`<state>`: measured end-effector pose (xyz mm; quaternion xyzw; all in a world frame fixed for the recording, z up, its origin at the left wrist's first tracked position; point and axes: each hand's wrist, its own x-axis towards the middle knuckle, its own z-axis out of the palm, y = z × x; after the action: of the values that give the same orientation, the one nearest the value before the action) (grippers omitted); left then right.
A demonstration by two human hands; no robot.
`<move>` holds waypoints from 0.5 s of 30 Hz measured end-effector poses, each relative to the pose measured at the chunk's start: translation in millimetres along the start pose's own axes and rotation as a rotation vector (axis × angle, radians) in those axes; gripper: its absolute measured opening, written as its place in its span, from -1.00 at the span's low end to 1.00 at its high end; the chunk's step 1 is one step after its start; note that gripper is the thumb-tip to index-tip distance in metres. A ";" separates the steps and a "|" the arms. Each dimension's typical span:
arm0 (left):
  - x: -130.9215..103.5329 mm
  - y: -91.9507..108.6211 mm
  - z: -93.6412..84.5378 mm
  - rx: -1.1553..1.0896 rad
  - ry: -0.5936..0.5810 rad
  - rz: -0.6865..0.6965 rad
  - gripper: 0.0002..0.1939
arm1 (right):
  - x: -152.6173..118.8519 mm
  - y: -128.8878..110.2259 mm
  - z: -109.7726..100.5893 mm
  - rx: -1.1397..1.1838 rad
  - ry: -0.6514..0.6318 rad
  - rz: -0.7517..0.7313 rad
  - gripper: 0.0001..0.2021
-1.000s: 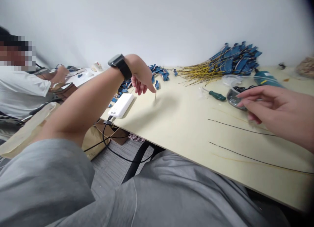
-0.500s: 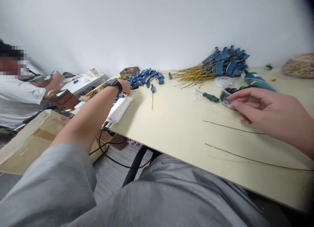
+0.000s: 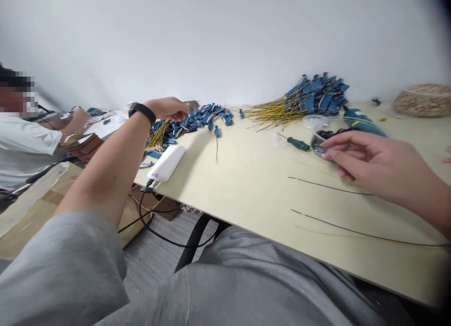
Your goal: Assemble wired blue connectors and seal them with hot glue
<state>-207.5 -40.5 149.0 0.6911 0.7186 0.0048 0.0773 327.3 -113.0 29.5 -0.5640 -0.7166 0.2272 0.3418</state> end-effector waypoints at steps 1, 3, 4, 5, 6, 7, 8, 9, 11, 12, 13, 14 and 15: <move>-0.6 -0.6 -2.3 -0.069 -0.017 0.017 -0.39 | -0.3 -0.4 0.2 0.005 0.001 0.002 -0.54; -1.3 -0.9 -6.3 -0.247 -0.050 0.053 -0.29 | -1.2 -1.6 0.4 0.011 -0.001 0.004 -0.54; -1.4 0.1 -8.0 -0.334 -0.068 0.068 -0.26 | -1.7 -2.5 0.4 0.022 -0.006 0.002 -0.53; -1.4 2.4 -9.4 -0.417 -0.095 0.085 -0.26 | -2.4 -3.5 0.4 0.036 -0.010 0.000 -0.53; -1.4 6.3 -10.6 -0.487 -0.132 0.105 -0.31 | -3.1 -4.6 0.4 0.051 -0.010 -0.001 -0.52; -1.5 12.0 -11.5 -0.532 -0.176 0.129 -0.40 | -3.8 -5.7 0.4 0.066 -0.014 -0.004 -0.52; -2.0 19.3 -12.1 -0.537 -0.217 0.155 -0.53 | -4.4 -6.7 0.4 0.080 -0.019 -0.006 -0.53; -2.8 28.0 -12.5 -0.504 -0.247 0.182 -0.67 | -5.0 -7.5 0.4 0.095 -0.024 -0.010 -0.54; -4.7 46.6 -13.0 -0.406 -0.265 0.217 -0.87 | -5.9 -8.1 0.3 0.118 -0.034 -0.017 -0.56; -5.2 54.8 -13.2 -0.368 -0.264 0.226 -0.88 | -6.1 -7.9 0.3 0.126 -0.037 -0.020 -0.57; -4.8 61.2 -13.3 -0.351 -0.272 0.237 -0.87 | -6.2 -7.4 0.3 0.127 -0.035 -0.024 -0.58; -2.9 65.0 -13.3 -0.351 -0.293 0.245 -0.85 | -6.2 -6.7 0.4 0.121 -0.031 -0.028 -0.57; 0.8 65.8 -13.4 -0.360 -0.329 0.245 -0.82 | -6.1 -6.1 0.5 0.111 -0.026 -0.031 -0.57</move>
<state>-143.8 -35.4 169.7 0.7397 0.5947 0.0294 0.3136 323.8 -120.4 32.1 -0.5299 -0.7159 0.2686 0.3669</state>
